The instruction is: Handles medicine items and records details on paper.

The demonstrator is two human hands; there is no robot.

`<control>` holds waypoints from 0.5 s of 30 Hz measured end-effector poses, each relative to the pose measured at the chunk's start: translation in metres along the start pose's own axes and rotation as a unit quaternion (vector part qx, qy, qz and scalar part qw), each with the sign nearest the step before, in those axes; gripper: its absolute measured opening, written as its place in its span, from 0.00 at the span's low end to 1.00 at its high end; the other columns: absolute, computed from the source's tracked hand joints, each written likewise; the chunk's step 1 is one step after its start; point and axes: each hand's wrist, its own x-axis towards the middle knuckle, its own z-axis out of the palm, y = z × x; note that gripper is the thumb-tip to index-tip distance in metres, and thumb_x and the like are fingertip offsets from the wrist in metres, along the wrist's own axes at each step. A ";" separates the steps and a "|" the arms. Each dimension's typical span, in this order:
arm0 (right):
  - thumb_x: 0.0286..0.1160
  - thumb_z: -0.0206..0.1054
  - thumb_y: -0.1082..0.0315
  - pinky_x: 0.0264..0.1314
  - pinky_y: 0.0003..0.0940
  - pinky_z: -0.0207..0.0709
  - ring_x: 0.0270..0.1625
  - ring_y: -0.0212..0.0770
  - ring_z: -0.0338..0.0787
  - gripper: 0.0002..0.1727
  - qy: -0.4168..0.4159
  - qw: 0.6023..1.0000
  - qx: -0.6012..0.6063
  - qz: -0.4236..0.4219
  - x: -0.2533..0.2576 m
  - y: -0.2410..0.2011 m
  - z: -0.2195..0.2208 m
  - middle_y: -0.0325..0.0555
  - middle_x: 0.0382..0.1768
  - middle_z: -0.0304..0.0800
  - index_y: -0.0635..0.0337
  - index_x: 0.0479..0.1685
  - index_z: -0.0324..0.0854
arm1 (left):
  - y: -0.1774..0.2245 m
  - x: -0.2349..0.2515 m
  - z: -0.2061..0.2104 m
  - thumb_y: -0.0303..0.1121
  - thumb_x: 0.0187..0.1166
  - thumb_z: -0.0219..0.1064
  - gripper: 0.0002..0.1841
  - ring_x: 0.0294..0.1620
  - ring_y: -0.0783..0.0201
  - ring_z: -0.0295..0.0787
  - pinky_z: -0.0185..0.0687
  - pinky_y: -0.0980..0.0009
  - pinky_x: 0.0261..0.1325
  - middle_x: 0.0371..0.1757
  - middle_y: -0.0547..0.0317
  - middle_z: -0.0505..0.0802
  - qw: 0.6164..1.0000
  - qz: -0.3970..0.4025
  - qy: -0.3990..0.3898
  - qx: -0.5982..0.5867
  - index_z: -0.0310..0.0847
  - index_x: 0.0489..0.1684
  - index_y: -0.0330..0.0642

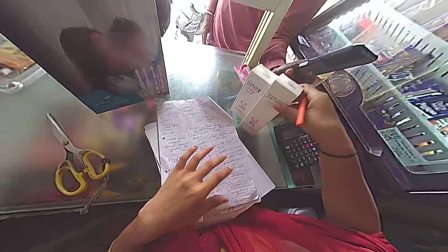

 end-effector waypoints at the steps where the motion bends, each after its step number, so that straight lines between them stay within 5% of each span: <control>1: 0.69 0.78 0.53 0.57 0.48 0.86 0.50 0.42 0.93 0.32 0.004 1.000 0.000 -0.010 -0.004 -0.006 0.005 0.53 0.49 0.92 0.65 0.67 0.78 | -0.005 0.000 0.006 0.59 0.88 0.46 0.28 0.84 0.46 0.73 0.60 0.38 0.82 0.77 0.56 0.86 0.999 -0.020 -0.012 0.028 0.82 0.72 0.56; 4: 0.73 0.76 0.56 0.50 0.57 0.85 0.47 0.54 0.94 0.30 0.019 0.998 -0.022 -0.059 -0.020 -0.028 0.017 0.58 0.47 0.92 0.66 0.68 0.75 | -0.015 0.000 0.002 0.60 0.86 0.48 0.31 0.80 0.42 0.78 0.65 0.36 0.80 0.74 0.50 0.87 0.996 -0.064 -0.020 0.056 0.84 0.70 0.48; 10: 0.70 0.78 0.55 0.43 0.50 0.86 0.41 0.52 0.94 0.32 0.069 0.995 -0.054 -0.047 -0.023 -0.047 0.031 0.57 0.39 0.92 0.72 0.65 0.76 | -0.033 0.031 -0.024 0.61 0.82 0.53 0.36 0.78 0.42 0.80 0.76 0.42 0.73 0.74 0.45 0.87 0.993 -0.086 0.006 0.076 0.78 0.76 0.39; 15: 0.67 0.81 0.57 0.39 0.52 0.84 0.36 0.48 0.92 0.30 0.060 0.998 -0.011 0.023 -0.024 -0.018 0.006 0.53 0.35 0.91 0.66 0.63 0.78 | -0.047 0.088 -0.039 0.56 0.82 0.57 0.33 0.78 0.41 0.79 0.76 0.43 0.73 0.77 0.42 0.82 0.993 -0.042 -0.047 0.099 0.75 0.78 0.40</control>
